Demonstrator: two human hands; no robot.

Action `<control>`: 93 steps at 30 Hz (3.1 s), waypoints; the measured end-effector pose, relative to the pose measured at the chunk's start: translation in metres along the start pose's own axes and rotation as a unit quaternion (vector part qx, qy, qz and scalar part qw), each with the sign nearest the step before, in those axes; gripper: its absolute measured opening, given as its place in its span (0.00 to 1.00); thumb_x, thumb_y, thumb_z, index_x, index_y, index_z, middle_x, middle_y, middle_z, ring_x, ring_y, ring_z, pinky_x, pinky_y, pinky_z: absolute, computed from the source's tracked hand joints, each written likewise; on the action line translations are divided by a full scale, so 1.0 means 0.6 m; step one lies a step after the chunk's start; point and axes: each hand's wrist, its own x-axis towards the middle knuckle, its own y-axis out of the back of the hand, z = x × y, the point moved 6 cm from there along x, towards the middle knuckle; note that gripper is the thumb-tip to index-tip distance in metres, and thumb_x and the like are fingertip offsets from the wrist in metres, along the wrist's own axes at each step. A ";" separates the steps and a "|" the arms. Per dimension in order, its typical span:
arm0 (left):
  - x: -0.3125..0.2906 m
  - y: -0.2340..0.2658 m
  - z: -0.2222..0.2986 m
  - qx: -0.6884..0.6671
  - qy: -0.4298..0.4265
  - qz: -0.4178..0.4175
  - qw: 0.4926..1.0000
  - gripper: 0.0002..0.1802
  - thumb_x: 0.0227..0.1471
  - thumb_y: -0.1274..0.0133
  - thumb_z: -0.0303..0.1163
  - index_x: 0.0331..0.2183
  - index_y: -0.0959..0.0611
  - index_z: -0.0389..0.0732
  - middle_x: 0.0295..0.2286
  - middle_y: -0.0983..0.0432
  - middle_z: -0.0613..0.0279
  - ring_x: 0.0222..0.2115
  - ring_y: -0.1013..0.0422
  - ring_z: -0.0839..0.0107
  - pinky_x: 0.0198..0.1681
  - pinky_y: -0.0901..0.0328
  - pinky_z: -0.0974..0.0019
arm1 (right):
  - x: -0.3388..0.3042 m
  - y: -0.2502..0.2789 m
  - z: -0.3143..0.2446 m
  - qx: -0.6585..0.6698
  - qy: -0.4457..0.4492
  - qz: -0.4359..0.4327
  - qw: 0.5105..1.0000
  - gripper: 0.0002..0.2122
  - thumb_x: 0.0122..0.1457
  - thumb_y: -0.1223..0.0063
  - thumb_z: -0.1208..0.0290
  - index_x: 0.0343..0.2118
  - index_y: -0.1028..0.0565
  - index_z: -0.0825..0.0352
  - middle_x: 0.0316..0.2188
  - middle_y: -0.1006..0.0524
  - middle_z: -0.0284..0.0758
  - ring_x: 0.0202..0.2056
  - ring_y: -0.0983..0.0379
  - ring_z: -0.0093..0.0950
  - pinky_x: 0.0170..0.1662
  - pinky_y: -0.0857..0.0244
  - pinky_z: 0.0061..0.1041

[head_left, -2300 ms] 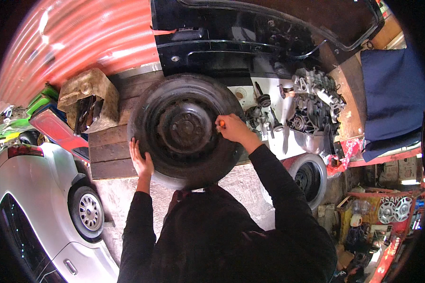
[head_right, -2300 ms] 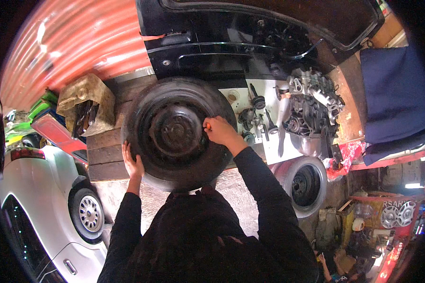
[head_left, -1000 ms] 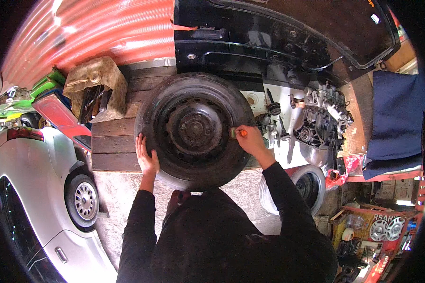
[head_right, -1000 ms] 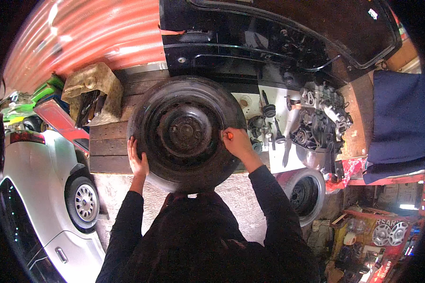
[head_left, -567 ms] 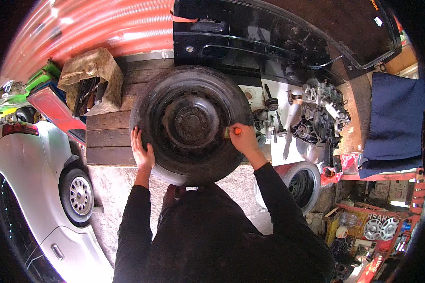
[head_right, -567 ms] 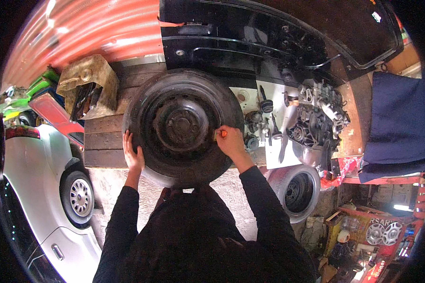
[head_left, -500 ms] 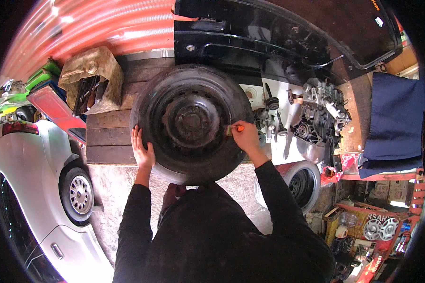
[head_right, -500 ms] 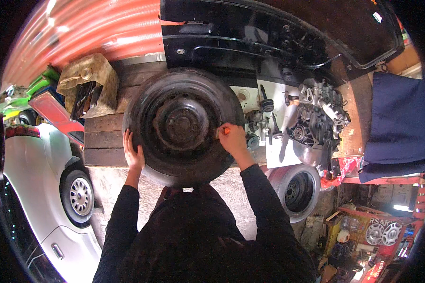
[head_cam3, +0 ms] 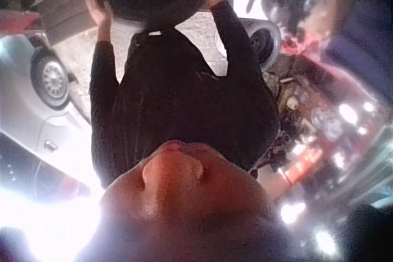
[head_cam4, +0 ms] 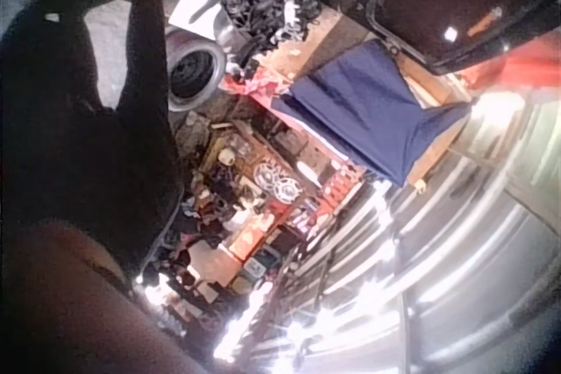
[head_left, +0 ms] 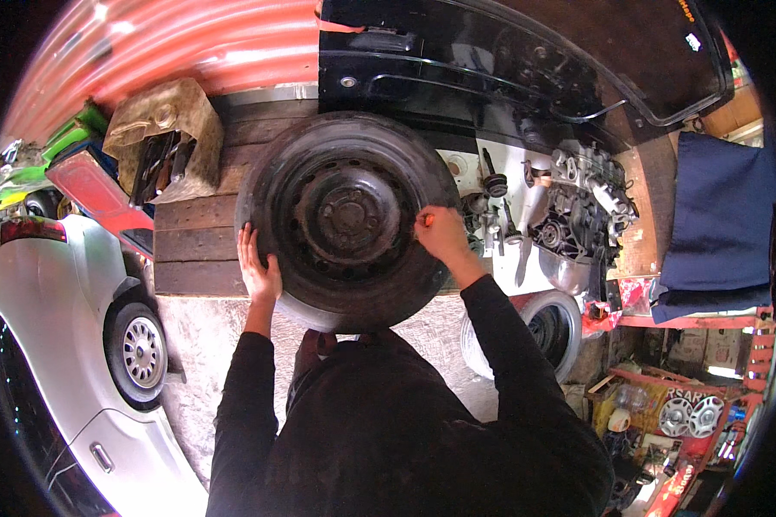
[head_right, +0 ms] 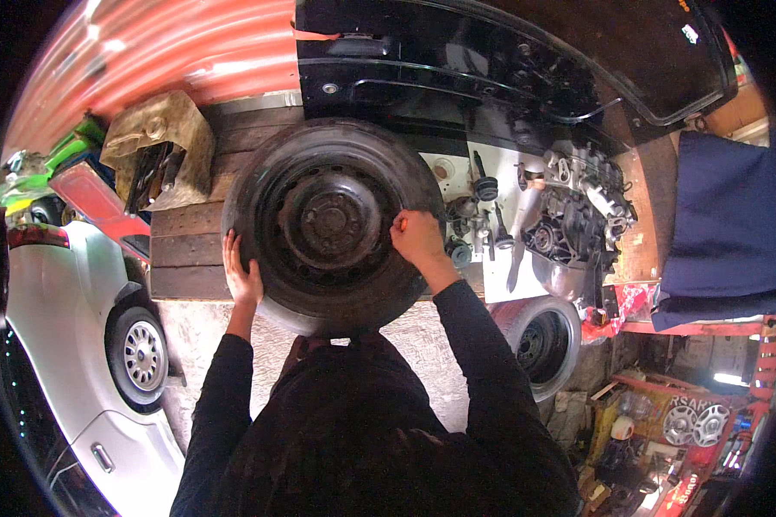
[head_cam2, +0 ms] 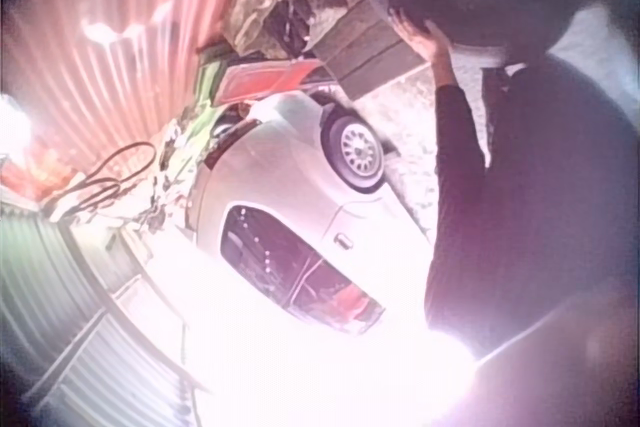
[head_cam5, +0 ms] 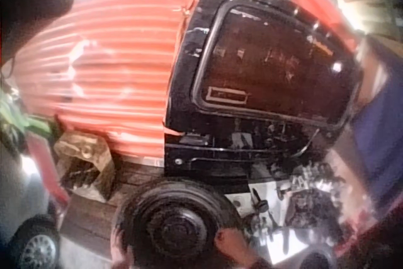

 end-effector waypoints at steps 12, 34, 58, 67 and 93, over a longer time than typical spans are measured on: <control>0.000 0.002 0.002 -0.001 -0.017 0.006 1.000 0.35 0.46 0.51 0.24 0.59 0.29 0.33 0.66 0.40 0.49 0.69 0.49 0.46 0.72 0.55 0.45 | 0.023 -0.001 0.003 -0.028 0.049 -0.029 0.998 0.07 0.57 0.43 0.67 0.34 0.17 0.63 0.34 0.17 0.46 0.40 0.23 0.52 0.47 0.29 0.46; -0.001 0.001 0.000 0.004 -0.012 0.002 1.000 0.36 0.47 0.51 0.25 0.61 0.30 0.34 0.66 0.41 0.49 0.69 0.49 0.47 0.72 0.56 0.45 | -0.031 0.003 -0.005 0.016 -0.012 -0.004 1.000 0.07 0.57 0.43 0.68 0.33 0.17 0.63 0.31 0.17 0.45 0.38 0.23 0.52 0.47 0.30 0.45; 0.000 0.007 0.011 0.004 0.018 -0.011 1.000 0.36 0.44 0.50 0.25 0.59 0.29 0.32 0.65 0.40 0.48 0.69 0.49 0.46 0.72 0.54 0.47 | -0.022 0.023 0.031 0.080 -0.002 0.079 0.994 0.06 0.56 0.41 0.71 0.34 0.18 0.64 0.27 0.18 0.46 0.32 0.20 0.48 0.39 0.27 0.42; -0.003 0.009 0.012 -0.007 0.010 -0.004 1.000 0.36 0.44 0.51 0.24 0.59 0.29 0.33 0.65 0.40 0.47 0.68 0.49 0.45 0.72 0.54 0.46 | 0.136 -0.090 -0.183 0.341 0.056 0.127 0.930 0.09 0.61 0.42 0.71 0.40 0.17 0.68 0.32 0.17 0.48 0.36 0.17 0.45 0.41 0.25 0.35; 0.000 0.010 0.008 -0.001 -0.001 0.006 1.000 0.36 0.46 0.49 0.24 0.59 0.29 0.33 0.65 0.40 0.48 0.68 0.48 0.45 0.71 0.53 0.46 | 0.120 -0.196 -0.332 0.259 0.242 0.034 0.934 0.06 0.58 0.43 0.72 0.30 0.18 0.67 0.29 0.18 0.46 0.33 0.19 0.47 0.39 0.25 0.41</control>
